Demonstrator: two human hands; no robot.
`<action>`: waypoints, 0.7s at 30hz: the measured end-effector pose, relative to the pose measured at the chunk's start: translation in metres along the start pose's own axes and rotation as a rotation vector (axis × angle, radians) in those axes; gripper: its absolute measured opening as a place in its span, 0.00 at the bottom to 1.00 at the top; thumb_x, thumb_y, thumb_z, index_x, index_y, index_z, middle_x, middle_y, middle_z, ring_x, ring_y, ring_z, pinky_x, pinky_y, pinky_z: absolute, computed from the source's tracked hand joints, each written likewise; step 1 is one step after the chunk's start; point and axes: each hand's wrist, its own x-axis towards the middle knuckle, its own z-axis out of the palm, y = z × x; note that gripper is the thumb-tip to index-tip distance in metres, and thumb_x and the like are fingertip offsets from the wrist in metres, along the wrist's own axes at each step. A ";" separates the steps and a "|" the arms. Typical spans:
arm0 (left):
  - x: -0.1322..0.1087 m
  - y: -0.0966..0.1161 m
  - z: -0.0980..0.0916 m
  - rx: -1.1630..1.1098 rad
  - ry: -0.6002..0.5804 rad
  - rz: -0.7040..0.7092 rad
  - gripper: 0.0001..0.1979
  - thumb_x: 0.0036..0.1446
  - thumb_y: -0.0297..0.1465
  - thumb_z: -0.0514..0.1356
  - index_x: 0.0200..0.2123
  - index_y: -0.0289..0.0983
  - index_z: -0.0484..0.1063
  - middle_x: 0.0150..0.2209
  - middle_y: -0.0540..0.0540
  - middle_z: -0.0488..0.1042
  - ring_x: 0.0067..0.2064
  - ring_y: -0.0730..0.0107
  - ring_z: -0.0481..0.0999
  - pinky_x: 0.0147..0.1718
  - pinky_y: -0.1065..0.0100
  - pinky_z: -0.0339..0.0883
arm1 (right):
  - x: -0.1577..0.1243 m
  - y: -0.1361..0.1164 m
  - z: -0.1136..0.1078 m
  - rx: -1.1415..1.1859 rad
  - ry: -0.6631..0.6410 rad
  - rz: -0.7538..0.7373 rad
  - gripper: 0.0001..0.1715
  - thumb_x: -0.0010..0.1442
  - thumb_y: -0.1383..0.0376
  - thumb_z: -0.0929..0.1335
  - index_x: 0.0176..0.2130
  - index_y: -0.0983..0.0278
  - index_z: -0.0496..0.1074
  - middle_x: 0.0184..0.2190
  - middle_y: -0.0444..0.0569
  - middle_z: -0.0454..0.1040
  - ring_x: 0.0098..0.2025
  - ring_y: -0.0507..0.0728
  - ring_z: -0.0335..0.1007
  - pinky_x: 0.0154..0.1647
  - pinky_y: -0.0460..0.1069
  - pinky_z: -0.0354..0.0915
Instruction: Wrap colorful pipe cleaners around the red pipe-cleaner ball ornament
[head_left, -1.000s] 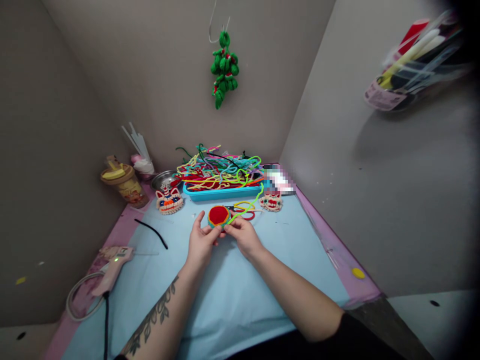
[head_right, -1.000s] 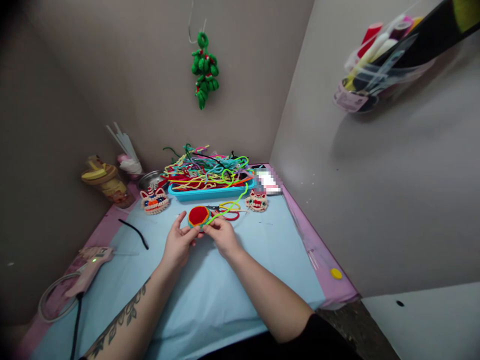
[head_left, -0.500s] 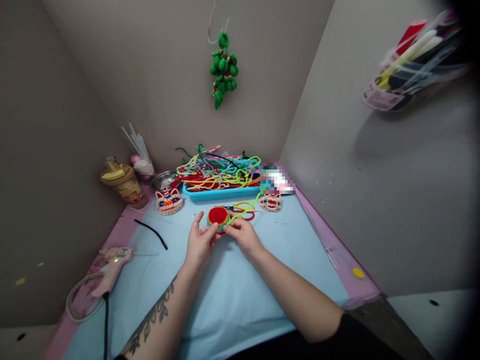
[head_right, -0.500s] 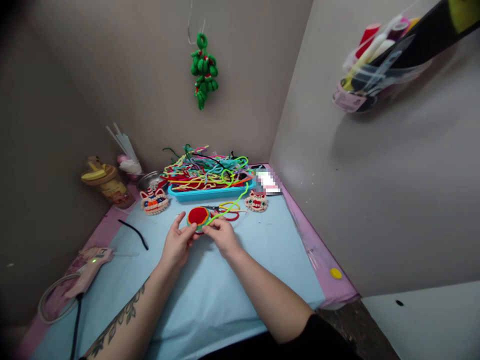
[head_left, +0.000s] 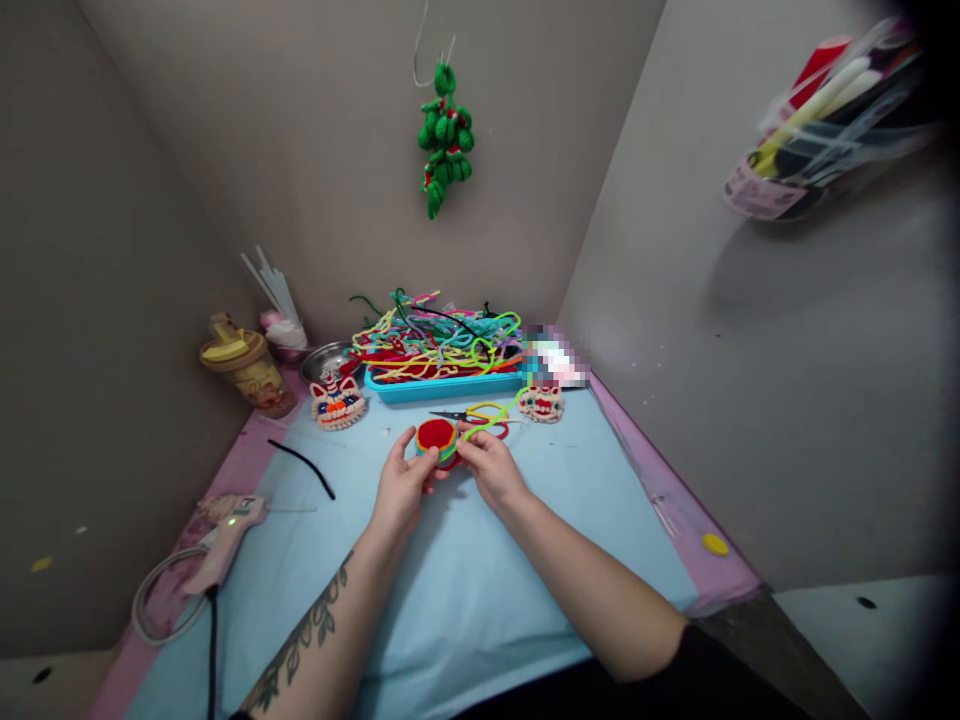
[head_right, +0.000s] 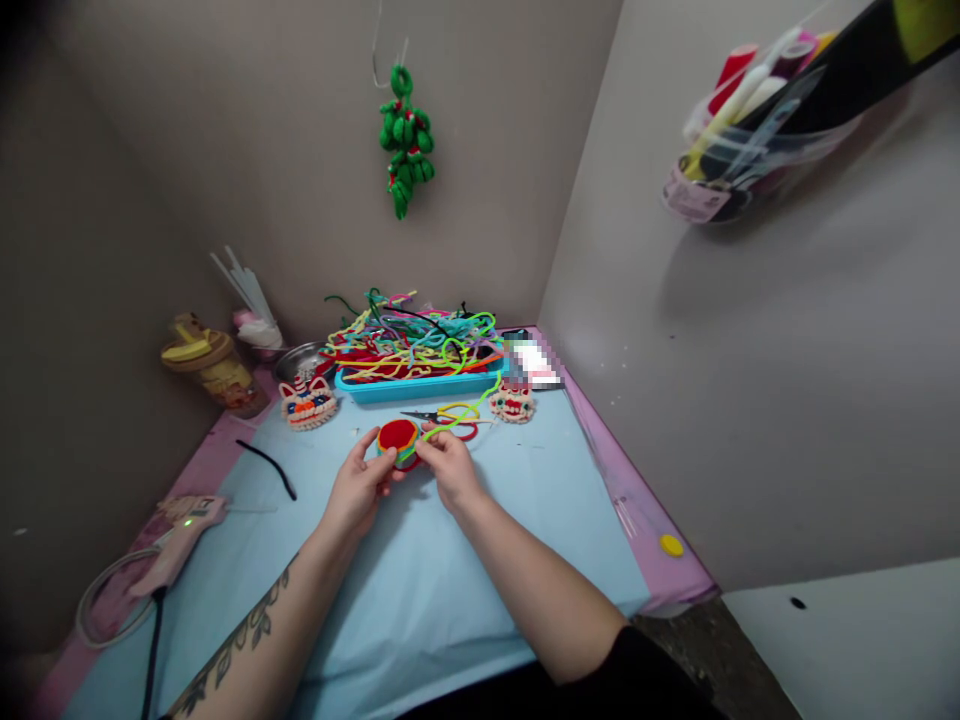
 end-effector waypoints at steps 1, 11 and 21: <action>0.000 0.000 0.000 -0.001 -0.008 0.003 0.46 0.46 0.35 0.69 0.63 0.30 0.49 0.21 0.48 0.75 0.20 0.72 0.73 0.14 0.80 0.54 | 0.000 0.000 0.000 0.029 0.003 0.007 0.18 0.35 0.57 0.77 0.23 0.64 0.71 0.50 0.51 0.70 0.42 0.59 0.69 0.38 0.51 0.64; 0.001 0.000 -0.002 -0.052 -0.042 -0.051 0.44 0.46 0.33 0.69 0.62 0.31 0.51 0.22 0.48 0.75 0.21 0.74 0.73 0.15 0.80 0.56 | 0.000 -0.002 -0.001 0.051 -0.100 -0.008 0.18 0.40 0.57 0.76 0.18 0.63 0.67 0.23 0.43 0.68 0.28 0.52 0.63 0.33 0.49 0.61; -0.001 0.004 -0.002 -0.064 -0.079 -0.055 0.47 0.45 0.35 0.69 0.63 0.33 0.49 0.27 0.46 0.76 0.23 0.72 0.76 0.16 0.79 0.57 | 0.008 0.003 -0.008 -0.146 -0.074 -0.189 0.17 0.47 0.55 0.73 0.19 0.63 0.69 0.48 0.51 0.69 0.57 0.62 0.59 0.56 0.54 0.54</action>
